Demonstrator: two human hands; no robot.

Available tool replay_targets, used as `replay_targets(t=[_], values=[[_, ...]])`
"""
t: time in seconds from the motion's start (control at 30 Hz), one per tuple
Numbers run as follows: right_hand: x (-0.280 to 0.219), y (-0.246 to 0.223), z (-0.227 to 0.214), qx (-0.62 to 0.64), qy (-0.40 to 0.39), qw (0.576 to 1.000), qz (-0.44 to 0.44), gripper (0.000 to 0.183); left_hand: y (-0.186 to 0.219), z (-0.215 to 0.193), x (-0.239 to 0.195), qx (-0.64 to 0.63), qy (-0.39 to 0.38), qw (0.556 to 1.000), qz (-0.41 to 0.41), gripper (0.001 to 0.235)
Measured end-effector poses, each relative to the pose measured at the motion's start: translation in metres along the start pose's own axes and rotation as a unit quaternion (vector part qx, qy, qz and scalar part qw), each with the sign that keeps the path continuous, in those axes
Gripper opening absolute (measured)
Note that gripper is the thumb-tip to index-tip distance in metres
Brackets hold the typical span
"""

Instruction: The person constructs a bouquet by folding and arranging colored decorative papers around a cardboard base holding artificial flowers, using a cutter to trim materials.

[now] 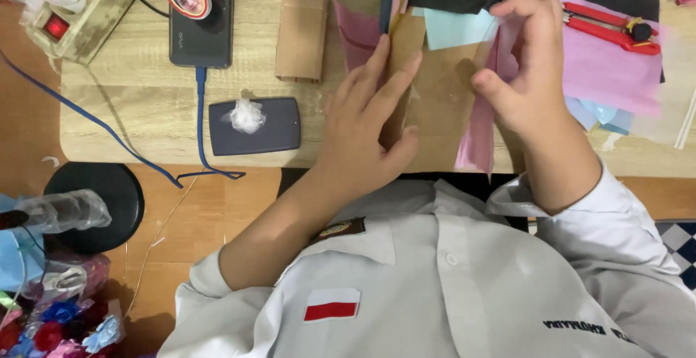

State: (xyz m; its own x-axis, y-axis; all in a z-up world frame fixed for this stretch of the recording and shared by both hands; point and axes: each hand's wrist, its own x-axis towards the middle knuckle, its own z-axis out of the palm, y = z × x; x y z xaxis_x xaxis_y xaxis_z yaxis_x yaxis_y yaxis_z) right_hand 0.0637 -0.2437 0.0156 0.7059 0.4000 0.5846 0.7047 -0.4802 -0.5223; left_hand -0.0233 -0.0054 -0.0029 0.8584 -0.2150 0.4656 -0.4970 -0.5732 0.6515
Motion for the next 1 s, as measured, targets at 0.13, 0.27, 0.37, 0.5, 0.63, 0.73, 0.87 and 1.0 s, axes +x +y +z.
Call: replay_targets(t=[0.13, 0.27, 0.37, 0.5, 0.63, 0.73, 0.87, 1.0], values=[[-0.001, -0.026, -0.001, 0.021, -0.041, 0.996, 0.073, 0.084, 0.008, -0.002, -0.001, 0.013, -0.016, 0.998, -0.055, 0.071], [-0.005, -0.047, 0.006, 0.083, -0.045, 0.994, 0.055, 0.076, 0.017, 0.001, -0.008, 0.07, 0.035, 0.997, -0.028, 0.061], [-0.003, -0.067, 0.011, 0.193, -0.013, 0.98, 0.055, 0.072, 0.016, 0.008, -0.011, 0.064, 0.075, 0.994, 0.04, 0.049], [-0.011, -0.086, 0.007, 0.301, 0.013, 0.943, 0.14, 0.075, 0.018, 0.008, -0.007, 0.038, 0.081, 0.977, 0.194, 0.042], [-0.033, -0.071, 0.005, 0.3, 0.036, 0.916, 0.265, 0.079, 0.018, 0.005, -0.001, 0.091, 0.063, 0.953, 0.284, 0.055], [-0.046, -0.045, 0.02, 0.466, 0.092, 0.83, 0.293, 0.074, 0.005, 0.012, -0.004, 0.034, -0.029, 0.947, 0.319, 0.056], [-0.046, -0.034, 0.029, 0.524, 0.15, 0.768, 0.337, 0.047, 0.004, 0.003, -0.008, -0.028, -0.077, 0.966, 0.247, 0.05], [-0.052, -0.019, 0.019, 0.606, 0.17, 0.704, 0.33, 0.054, 0.006, -0.026, -0.001, 0.001, 0.102, 0.985, 0.138, 0.031]])
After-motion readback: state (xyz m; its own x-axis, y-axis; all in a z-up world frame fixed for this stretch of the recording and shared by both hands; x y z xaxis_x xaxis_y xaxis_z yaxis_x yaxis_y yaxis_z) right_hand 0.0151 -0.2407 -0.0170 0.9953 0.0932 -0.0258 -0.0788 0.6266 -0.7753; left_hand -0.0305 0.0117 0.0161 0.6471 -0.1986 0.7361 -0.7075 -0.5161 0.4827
